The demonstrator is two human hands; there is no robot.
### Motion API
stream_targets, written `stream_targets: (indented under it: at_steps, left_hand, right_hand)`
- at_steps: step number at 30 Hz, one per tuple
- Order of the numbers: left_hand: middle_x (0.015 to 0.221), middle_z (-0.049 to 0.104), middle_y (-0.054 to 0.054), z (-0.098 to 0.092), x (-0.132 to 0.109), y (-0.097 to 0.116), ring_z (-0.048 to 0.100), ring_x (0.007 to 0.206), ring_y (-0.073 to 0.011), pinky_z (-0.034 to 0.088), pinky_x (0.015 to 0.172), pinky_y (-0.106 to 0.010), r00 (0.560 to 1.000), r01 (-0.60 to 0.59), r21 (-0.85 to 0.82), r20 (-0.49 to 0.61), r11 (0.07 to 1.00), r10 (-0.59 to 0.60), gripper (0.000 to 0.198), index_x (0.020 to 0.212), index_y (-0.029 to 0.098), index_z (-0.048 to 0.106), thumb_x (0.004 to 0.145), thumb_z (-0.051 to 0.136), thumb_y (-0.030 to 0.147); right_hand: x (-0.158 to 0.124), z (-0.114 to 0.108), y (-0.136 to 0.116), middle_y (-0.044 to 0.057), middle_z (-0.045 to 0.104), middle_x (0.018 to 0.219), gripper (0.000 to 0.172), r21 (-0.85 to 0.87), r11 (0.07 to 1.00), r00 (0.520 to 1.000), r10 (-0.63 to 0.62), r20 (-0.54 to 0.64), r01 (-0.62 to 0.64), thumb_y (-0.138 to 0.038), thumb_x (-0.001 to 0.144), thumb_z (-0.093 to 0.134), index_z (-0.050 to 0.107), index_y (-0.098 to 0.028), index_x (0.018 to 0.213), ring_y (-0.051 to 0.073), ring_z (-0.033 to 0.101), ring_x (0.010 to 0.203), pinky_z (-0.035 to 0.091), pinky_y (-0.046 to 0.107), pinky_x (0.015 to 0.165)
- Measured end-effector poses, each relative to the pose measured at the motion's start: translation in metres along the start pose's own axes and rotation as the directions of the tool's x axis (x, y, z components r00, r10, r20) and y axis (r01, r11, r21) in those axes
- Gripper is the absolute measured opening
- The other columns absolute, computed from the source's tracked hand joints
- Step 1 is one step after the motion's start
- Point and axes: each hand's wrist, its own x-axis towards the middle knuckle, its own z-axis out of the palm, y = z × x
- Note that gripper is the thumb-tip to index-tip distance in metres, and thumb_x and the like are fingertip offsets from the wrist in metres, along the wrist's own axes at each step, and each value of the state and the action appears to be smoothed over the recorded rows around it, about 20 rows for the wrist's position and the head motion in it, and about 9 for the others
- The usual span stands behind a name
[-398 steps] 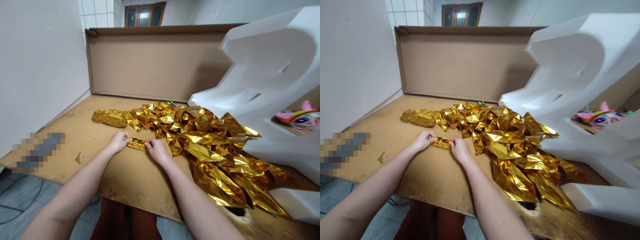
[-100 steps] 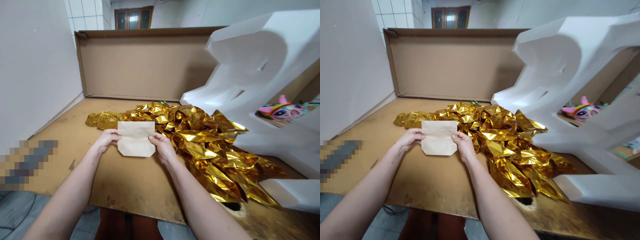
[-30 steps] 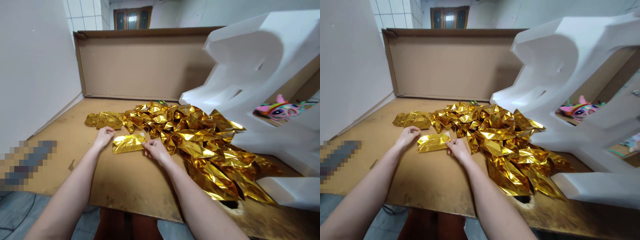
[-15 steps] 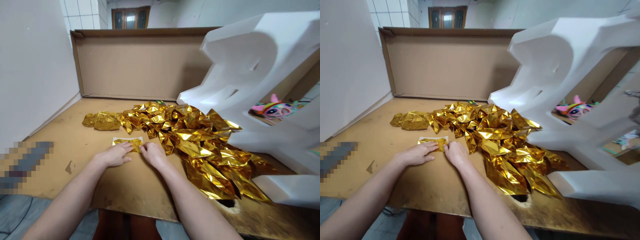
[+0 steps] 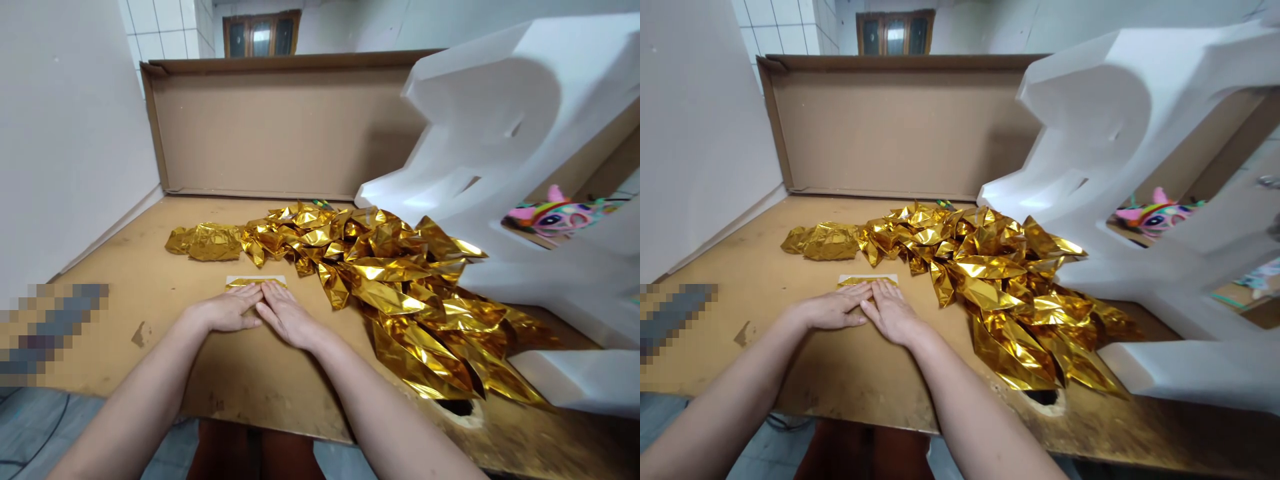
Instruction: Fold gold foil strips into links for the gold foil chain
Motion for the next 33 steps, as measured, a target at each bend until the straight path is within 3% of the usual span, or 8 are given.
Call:
stream_targets:
  at_steps: [4, 9, 12, 15, 19, 25, 29, 33]
  left_hand:
    - [0.155, 0.017, -0.009, -0.016, -0.009, -0.008, 0.014, 0.144, -0.0230, 0.014, 0.117, -0.034, 0.986, 0.155, 0.066, 0.047, 0.986, -0.158, 0.072, 0.146, 0.017, 0.029, 0.085, 0.047, 0.051]
    - [0.152, 0.029, -0.006, -0.031, -0.019, -0.007, 0.027, 0.141, -0.0198, 0.021, 0.116, -0.030, 0.959, 0.283, 0.138, -0.010, 0.949, -0.285, 0.060, 0.142, 0.019, 0.038, 0.088, 0.044, 0.043]
    - [0.144, 0.044, -0.011, -0.028, -0.013, 0.004, 0.036, 0.136, -0.0243, 0.026, 0.114, -0.035, 0.956, 0.288, 0.219, -0.126, 0.932, -0.266, 0.047, 0.131, 0.015, 0.052, 0.087, 0.048, 0.034]
    - [0.134, 0.054, -0.015, -0.017, -0.003, 0.016, 0.043, 0.131, -0.0258, 0.029, 0.113, -0.038, 0.961, 0.189, 0.268, -0.246, 0.944, -0.123, 0.035, 0.116, 0.011, 0.063, 0.088, 0.047, 0.024]
    - [0.139, 0.050, -0.009, -0.004, 0.006, 0.021, 0.045, 0.130, -0.0216, 0.032, 0.112, -0.037, 0.983, 0.049, 0.206, -0.185, 0.977, -0.011, 0.040, 0.126, 0.018, 0.057, 0.086, 0.049, 0.020]
    - [0.147, 0.039, -0.006, -0.011, -0.002, 0.005, 0.035, 0.137, -0.0196, 0.026, 0.115, -0.035, 0.995, 0.083, 0.055, -0.060, 0.995, -0.080, 0.045, 0.131, 0.022, 0.053, 0.086, 0.052, 0.029]
    - [0.140, 0.049, -0.008, -0.021, -0.008, -0.003, 0.042, 0.133, -0.0207, 0.027, 0.114, -0.035, 0.987, 0.151, -0.023, -0.054, 0.988, -0.152, 0.038, 0.120, 0.018, 0.062, 0.084, 0.054, 0.028]
    - [0.116, 0.068, -0.004, -0.024, -0.007, 0.000, 0.056, 0.117, -0.0194, 0.039, 0.103, -0.029, 0.975, 0.174, -0.043, -0.130, 0.984, -0.178, 0.022, 0.094, 0.019, 0.072, 0.084, 0.054, 0.025]
  right_hand:
    - [-0.003, -0.008, -0.002, 0.019, 0.027, 0.152, 0.076, -0.070, 0.995, 0.992, 0.082, 0.092, -0.076, -0.059, 0.092, 0.019, 0.036, -0.005, 0.143, 0.029, 0.018, 0.142, 0.017, 0.046, 0.115]
    - [-0.005, -0.018, -0.017, 0.020, 0.020, 0.154, 0.074, -0.159, 0.975, 0.970, 0.183, 0.160, -0.158, -0.055, 0.094, 0.019, 0.030, -0.001, 0.145, 0.027, 0.013, 0.143, 0.013, 0.041, 0.116]
    - [-0.005, -0.019, -0.021, 0.019, 0.019, 0.154, 0.071, -0.185, 0.966, 0.962, 0.211, 0.172, -0.179, -0.051, 0.095, 0.022, 0.028, -0.001, 0.145, 0.026, 0.012, 0.143, 0.013, 0.040, 0.116]
    - [-0.004, -0.018, -0.022, 0.019, 0.019, 0.154, 0.069, -0.206, 0.964, 0.963, 0.205, 0.174, -0.168, -0.048, 0.095, 0.023, 0.027, -0.002, 0.146, 0.027, 0.013, 0.143, 0.014, 0.041, 0.116]
    - [-0.004, -0.018, -0.023, 0.019, 0.019, 0.154, 0.068, -0.213, 0.963, 0.963, 0.205, 0.173, -0.166, -0.046, 0.095, 0.026, 0.026, -0.001, 0.146, 0.027, 0.013, 0.143, 0.015, 0.042, 0.115]
    - [-0.005, -0.023, -0.026, 0.017, 0.019, 0.154, 0.063, -0.247, 0.952, 0.952, 0.234, 0.196, -0.183, -0.041, 0.094, 0.031, 0.028, -0.005, 0.146, 0.026, 0.014, 0.143, 0.017, 0.042, 0.115]
    - [-0.006, -0.029, -0.028, 0.017, 0.022, 0.154, 0.062, -0.268, 0.944, 0.943, 0.256, 0.214, -0.195, -0.037, 0.093, 0.036, 0.030, -0.004, 0.145, 0.025, 0.016, 0.143, 0.017, 0.041, 0.115]
    - [-0.008, -0.036, -0.030, 0.016, 0.027, 0.152, 0.059, -0.298, 0.934, 0.942, 0.264, 0.206, -0.197, -0.034, 0.092, 0.038, 0.034, -0.006, 0.144, 0.024, 0.021, 0.141, 0.018, 0.041, 0.115]
